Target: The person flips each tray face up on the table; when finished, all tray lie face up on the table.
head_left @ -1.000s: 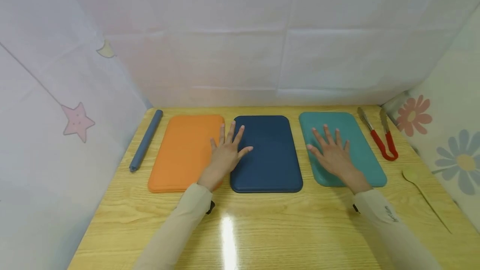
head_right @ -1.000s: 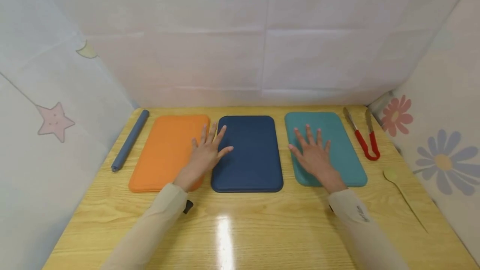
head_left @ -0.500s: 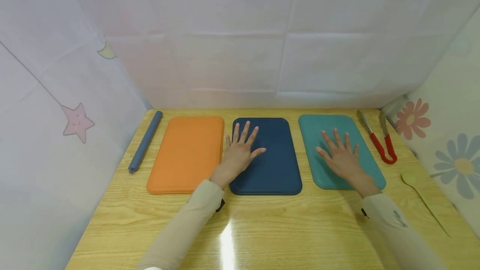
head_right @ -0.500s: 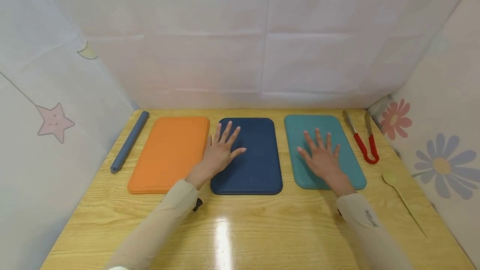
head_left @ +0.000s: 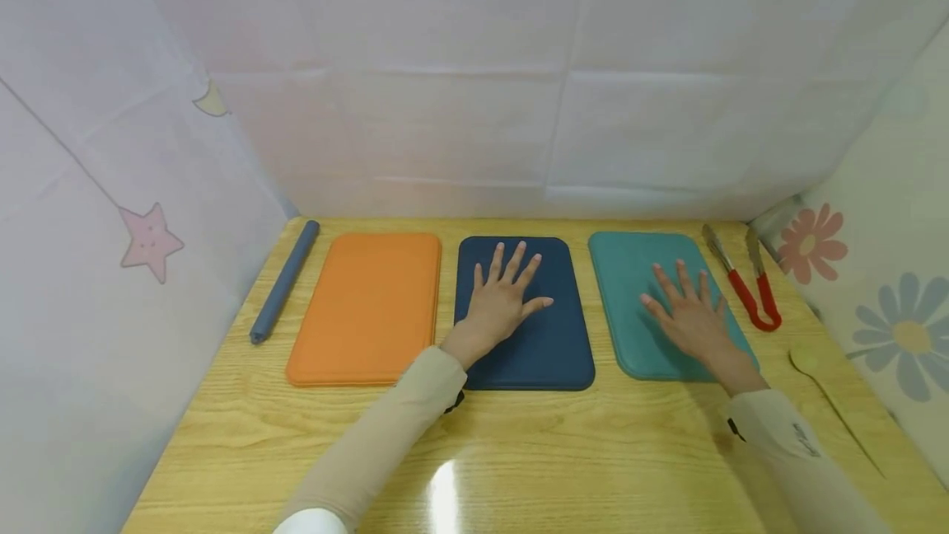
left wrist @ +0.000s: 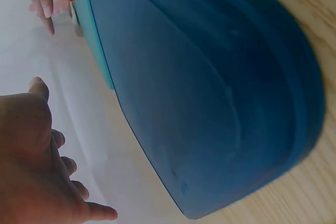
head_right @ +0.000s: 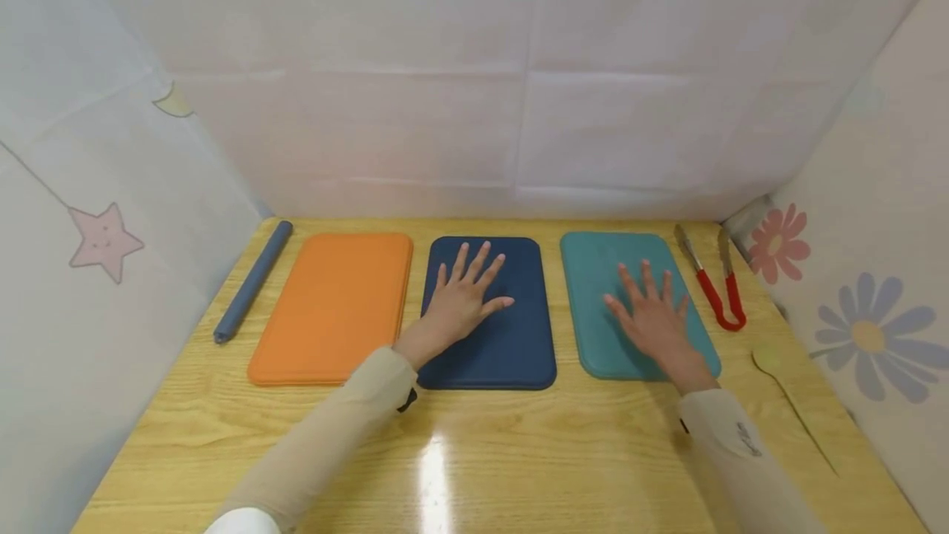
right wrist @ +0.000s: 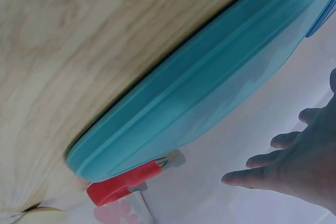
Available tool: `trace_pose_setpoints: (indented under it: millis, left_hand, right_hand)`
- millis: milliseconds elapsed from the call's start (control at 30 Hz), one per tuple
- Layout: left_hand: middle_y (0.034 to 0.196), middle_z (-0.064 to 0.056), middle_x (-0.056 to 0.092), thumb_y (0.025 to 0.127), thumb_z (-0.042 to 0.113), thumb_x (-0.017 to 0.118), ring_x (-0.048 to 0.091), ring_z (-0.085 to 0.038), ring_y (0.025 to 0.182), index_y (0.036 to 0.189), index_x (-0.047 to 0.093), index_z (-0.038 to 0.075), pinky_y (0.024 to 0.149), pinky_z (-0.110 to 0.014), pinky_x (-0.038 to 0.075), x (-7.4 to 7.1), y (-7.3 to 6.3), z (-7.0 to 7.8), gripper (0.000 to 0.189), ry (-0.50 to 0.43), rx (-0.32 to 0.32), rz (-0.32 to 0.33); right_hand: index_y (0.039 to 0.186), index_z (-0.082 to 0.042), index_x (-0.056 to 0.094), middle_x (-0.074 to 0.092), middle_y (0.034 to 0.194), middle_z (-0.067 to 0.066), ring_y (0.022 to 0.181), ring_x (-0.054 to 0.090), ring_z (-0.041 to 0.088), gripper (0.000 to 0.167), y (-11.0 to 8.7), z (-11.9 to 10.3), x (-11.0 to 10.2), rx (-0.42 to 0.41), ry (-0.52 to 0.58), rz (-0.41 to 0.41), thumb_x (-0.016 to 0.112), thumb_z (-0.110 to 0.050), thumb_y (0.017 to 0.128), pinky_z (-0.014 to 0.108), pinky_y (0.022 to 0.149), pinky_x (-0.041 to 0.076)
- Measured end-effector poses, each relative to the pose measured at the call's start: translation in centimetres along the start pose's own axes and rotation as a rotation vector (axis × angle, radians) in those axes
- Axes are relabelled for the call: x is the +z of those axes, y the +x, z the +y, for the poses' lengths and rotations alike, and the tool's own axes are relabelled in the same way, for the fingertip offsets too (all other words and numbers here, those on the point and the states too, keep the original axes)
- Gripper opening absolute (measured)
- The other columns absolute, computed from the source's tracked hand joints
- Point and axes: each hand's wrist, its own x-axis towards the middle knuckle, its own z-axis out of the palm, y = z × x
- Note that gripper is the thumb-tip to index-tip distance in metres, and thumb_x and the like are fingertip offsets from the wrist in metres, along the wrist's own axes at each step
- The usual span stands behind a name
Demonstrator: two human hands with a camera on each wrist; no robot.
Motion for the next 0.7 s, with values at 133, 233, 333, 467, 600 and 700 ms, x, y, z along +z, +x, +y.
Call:
trace_pose_setpoints:
  millis: [133,233,333,467,600,700]
  left_hand:
    - [0.162,-0.002,-0.002,0.093,0.066,0.036,-0.005,-0.031,0.147,0.157,0.008,0.028,0.113,-0.060,0.013,0.1,0.2,0.9,0.079,0.007,0.013,-0.010]
    - [0.162,-0.003,-0.001,0.093,0.065,0.037,-0.004,-0.031,0.147,0.157,0.008,0.028,0.113,-0.059,0.016,-0.1,0.4,1.6,0.079,0.013,0.021,-0.014]
    - [0.162,-0.002,-0.003,0.094,0.065,0.034,-0.006,-0.030,0.147,0.156,0.007,0.029,0.113,-0.058,0.016,0.0,0.7,2.4,0.078,0.021,0.025,-0.021]
    - [0.162,-0.001,-0.005,0.095,0.064,0.033,-0.009,-0.029,0.146,0.156,0.006,0.029,0.114,-0.056,0.016,0.5,1.3,3.6,0.076,0.010,0.030,-0.036]
    - [0.162,-0.003,-0.001,0.096,0.061,0.036,-0.006,-0.029,0.147,0.156,0.011,0.029,0.114,-0.056,0.019,0.9,1.6,5.0,0.073,-0.016,0.046,-0.032]
    - [0.162,-0.003,-0.001,0.097,0.061,0.035,-0.004,-0.029,0.147,0.156,0.012,0.029,0.113,-0.055,0.021,1.1,1.7,6.0,0.071,-0.027,0.056,-0.038]
  right_hand:
    - [0.157,-0.022,0.003,-0.010,0.159,0.019,0.137,-0.015,0.054,0.072,-0.2,0.5,0.0,-0.004,0.004,0.010,0.028,-0.059,0.100,0.082,0.094,0.002]
    - [0.157,-0.022,0.003,-0.009,0.159,0.020,0.137,-0.011,0.057,0.071,-0.3,1.0,-0.1,-0.008,0.012,0.018,0.029,-0.058,0.101,0.082,0.094,0.002]
    - [0.157,-0.023,0.001,-0.010,0.159,0.020,0.136,-0.009,0.058,0.071,-0.5,1.5,-0.2,-0.002,0.014,0.013,0.029,-0.057,0.101,0.082,0.094,0.001]
    - [0.157,-0.022,0.002,-0.012,0.158,0.019,0.136,-0.011,0.057,0.072,-0.6,2.3,-0.4,0.016,-0.002,-0.002,0.028,-0.059,0.100,0.082,0.094,0.000]
    - [0.157,-0.021,0.004,-0.008,0.158,0.022,0.136,-0.011,0.059,0.073,-0.7,2.7,-0.8,0.023,-0.010,-0.005,0.028,-0.059,0.100,0.082,0.094,-0.001]
    - [0.157,-0.020,0.004,-0.005,0.158,0.024,0.135,-0.009,0.060,0.073,-0.6,2.9,-1.0,0.022,0.003,-0.004,0.029,-0.058,0.100,0.083,0.093,0.000]
